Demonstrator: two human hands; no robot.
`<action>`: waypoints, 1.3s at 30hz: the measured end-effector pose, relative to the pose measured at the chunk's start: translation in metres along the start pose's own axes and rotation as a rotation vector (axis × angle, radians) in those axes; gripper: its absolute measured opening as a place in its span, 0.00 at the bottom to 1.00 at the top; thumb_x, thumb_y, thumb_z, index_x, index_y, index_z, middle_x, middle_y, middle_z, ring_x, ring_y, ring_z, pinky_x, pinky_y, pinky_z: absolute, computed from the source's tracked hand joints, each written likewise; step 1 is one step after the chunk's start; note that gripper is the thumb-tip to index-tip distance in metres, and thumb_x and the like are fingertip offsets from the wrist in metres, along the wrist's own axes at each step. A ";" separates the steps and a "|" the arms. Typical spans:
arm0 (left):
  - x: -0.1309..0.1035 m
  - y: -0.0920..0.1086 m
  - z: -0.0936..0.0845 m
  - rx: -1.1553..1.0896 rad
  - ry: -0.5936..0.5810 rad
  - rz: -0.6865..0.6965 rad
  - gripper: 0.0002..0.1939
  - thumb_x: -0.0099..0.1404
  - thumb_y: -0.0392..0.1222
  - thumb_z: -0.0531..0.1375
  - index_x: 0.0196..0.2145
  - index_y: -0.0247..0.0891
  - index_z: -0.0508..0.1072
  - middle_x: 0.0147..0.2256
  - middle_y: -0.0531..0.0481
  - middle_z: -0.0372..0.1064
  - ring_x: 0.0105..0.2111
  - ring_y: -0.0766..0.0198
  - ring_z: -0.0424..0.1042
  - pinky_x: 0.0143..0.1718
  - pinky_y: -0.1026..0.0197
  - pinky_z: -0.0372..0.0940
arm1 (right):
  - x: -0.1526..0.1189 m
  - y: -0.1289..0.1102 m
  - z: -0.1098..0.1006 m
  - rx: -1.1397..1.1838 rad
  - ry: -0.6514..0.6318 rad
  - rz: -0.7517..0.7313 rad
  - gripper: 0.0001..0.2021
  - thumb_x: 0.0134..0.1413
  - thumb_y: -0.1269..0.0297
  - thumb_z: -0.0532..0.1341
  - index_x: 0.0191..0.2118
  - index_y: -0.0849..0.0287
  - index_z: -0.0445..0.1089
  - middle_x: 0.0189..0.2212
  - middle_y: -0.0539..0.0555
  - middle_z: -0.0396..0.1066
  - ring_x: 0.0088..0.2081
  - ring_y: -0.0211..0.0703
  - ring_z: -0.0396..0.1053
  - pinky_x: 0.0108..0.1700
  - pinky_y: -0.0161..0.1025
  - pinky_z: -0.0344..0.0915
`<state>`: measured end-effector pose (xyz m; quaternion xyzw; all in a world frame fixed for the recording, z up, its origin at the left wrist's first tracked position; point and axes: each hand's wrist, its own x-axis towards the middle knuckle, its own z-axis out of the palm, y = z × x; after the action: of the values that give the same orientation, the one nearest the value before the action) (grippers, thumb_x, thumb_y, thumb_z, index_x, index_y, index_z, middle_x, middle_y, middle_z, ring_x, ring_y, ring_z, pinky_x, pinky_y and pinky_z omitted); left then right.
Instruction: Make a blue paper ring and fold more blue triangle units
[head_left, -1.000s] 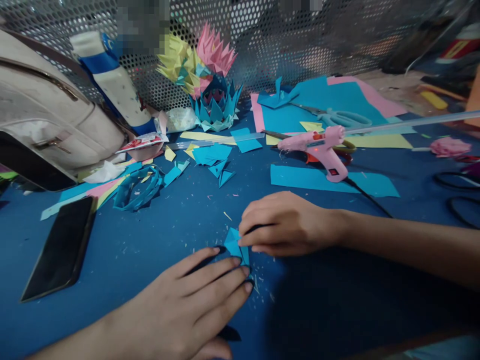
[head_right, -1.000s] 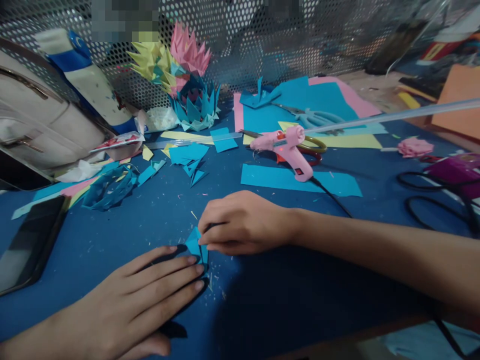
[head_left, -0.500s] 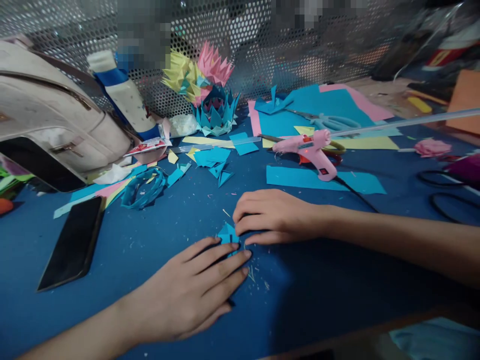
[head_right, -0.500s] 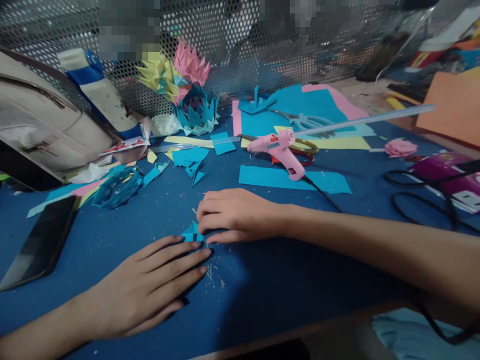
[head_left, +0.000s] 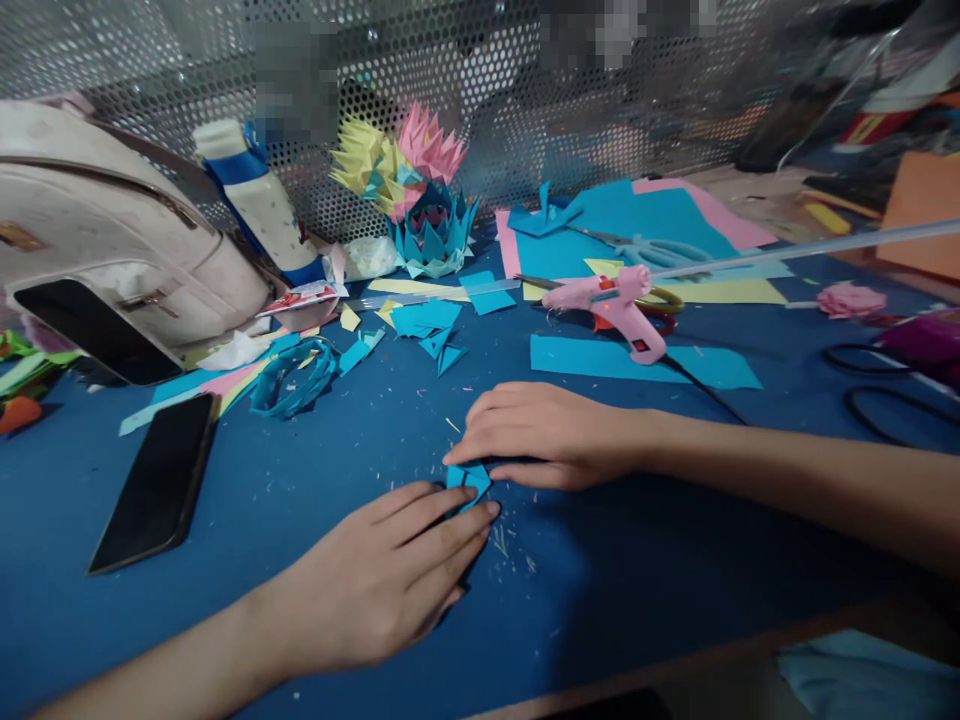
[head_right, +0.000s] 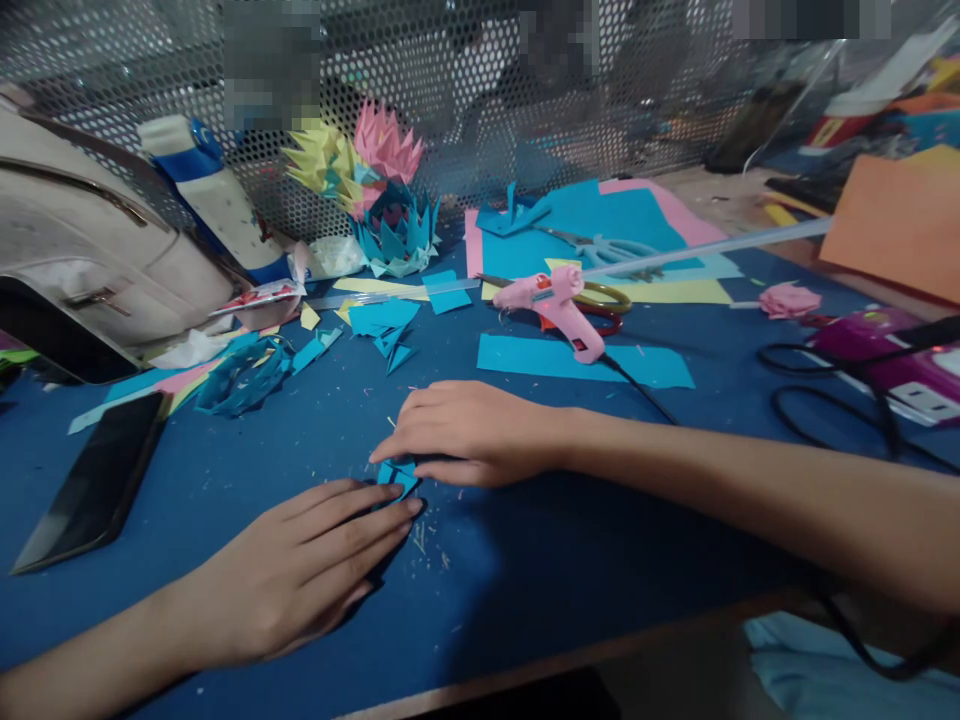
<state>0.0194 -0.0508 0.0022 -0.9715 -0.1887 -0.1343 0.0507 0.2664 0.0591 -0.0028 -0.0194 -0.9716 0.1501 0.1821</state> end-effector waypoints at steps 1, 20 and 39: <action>0.000 0.000 0.000 0.004 0.005 -0.001 0.17 0.77 0.37 0.50 0.57 0.28 0.71 0.59 0.45 0.68 0.56 0.55 0.70 0.56 0.52 0.68 | 0.000 -0.001 0.000 0.002 0.005 0.003 0.15 0.69 0.64 0.54 0.56 0.62 0.67 0.45 0.57 0.75 0.49 0.44 0.68 0.51 0.42 0.60; -0.004 0.003 0.005 0.020 -0.017 -0.044 0.19 0.76 0.38 0.53 0.59 0.26 0.68 0.58 0.39 0.68 0.55 0.54 0.70 0.59 0.51 0.65 | 0.000 0.002 0.004 -0.043 -0.026 -0.015 0.15 0.71 0.63 0.54 0.57 0.60 0.68 0.51 0.57 0.73 0.56 0.43 0.64 0.58 0.43 0.60; -0.006 0.010 0.009 0.120 0.023 -0.207 0.18 0.74 0.38 0.53 0.58 0.32 0.70 0.55 0.43 0.71 0.54 0.54 0.70 0.60 0.50 0.59 | -0.001 -0.009 0.008 -0.232 0.042 0.035 0.14 0.69 0.57 0.55 0.38 0.59 0.73 0.37 0.54 0.73 0.37 0.42 0.65 0.37 0.40 0.60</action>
<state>0.0201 -0.0610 -0.0089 -0.9404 -0.2952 -0.1383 0.0966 0.2646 0.0486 -0.0077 -0.0605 -0.9779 0.0393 0.1962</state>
